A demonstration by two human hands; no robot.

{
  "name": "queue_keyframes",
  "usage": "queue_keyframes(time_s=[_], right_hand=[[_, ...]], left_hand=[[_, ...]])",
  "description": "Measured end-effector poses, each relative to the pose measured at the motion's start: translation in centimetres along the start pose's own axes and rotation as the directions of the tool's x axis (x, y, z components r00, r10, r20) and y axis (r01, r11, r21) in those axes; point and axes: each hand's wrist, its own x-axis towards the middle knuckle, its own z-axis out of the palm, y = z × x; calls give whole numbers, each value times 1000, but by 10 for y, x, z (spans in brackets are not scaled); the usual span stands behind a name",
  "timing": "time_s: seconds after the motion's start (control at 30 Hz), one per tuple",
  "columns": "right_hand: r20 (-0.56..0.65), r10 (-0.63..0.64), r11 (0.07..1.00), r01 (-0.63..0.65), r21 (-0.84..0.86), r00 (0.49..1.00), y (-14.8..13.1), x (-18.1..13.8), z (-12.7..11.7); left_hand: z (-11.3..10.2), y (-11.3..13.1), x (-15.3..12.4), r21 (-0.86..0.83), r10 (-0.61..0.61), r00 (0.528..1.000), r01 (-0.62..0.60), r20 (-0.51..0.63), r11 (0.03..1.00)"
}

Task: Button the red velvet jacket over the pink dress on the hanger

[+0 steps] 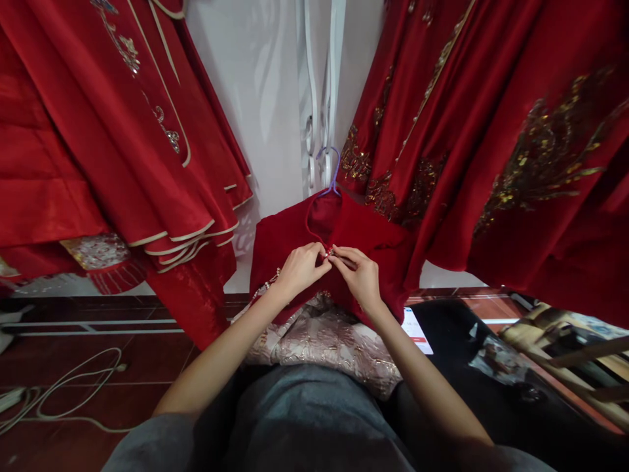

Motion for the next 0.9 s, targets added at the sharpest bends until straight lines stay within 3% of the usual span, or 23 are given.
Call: queue_keyframes(time_s=[0.13, 0.37, 0.9], right_hand=[[37, 55, 990, -59, 129, 998, 3, 1, -1], [66, 91, 973, -103, 208, 994, 2, 2, -1], [75, 22, 984, -35, 176, 997, 6, -1, 2]], left_hand=[[-4, 0, 0, 20, 46, 998, -47, 44, 999], [-8, 3, -1, 22, 83, 996, -84, 44, 996], [-8, -10, 6, -40, 188, 980, -186, 66, 982]])
